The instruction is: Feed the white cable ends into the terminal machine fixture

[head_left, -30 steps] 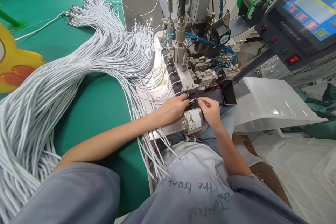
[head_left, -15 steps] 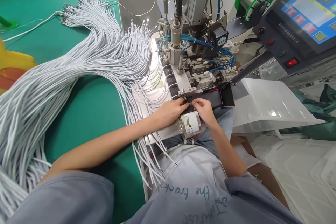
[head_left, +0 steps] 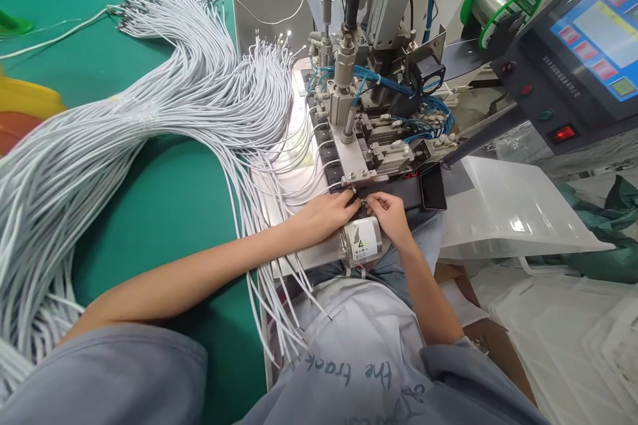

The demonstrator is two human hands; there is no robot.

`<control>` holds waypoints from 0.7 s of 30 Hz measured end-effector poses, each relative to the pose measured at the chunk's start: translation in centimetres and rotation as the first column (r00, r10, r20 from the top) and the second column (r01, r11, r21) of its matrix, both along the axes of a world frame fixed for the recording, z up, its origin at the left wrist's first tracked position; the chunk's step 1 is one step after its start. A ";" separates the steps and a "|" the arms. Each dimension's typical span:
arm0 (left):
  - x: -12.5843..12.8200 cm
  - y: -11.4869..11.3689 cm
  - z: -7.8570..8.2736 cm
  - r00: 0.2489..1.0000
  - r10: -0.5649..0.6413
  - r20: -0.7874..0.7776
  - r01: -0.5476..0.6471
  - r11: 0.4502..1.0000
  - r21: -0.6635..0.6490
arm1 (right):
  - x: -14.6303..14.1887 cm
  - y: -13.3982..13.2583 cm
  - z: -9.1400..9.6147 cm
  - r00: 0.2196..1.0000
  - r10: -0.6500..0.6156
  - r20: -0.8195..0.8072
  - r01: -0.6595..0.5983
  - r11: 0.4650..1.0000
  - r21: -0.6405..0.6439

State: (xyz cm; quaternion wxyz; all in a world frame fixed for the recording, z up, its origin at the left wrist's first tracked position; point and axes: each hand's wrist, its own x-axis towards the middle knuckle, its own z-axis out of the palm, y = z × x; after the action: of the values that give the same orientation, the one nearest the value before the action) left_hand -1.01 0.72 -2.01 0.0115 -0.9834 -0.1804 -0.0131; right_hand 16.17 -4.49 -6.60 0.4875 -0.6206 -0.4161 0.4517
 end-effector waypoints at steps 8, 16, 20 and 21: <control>0.1 -0.1 0.3 0.999 0.017 -0.039 -0.017 1.000 0.001 | 0.1 0.0 -0.1 1.000 0.011 0.025 -0.011 1.000 -0.009; 0.2 -0.1 0.3 0.998 -0.001 -0.063 0.002 1.000 0.011 | -0.2 0.3 0.1 0.998 0.029 -0.047 -0.030 0.999 -0.028; -0.1 -0.2 0.9 0.999 0.022 -0.036 -0.022 1.000 -0.012 | 0.0 0.4 0.0 0.995 0.065 -0.070 -0.068 0.997 -0.040; -0.3 -0.3 1.2 0.998 0.041 -0.043 -0.042 0.999 -0.025 | 0.1 0.4 -0.1 0.995 0.068 -0.072 -0.072 0.996 -0.052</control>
State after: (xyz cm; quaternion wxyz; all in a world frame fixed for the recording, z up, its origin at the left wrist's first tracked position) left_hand -1.32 0.42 -0.86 0.0029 -0.9796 -0.2004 0.0102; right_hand 16.26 -4.04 -6.69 0.4685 -0.6025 -0.4077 0.5013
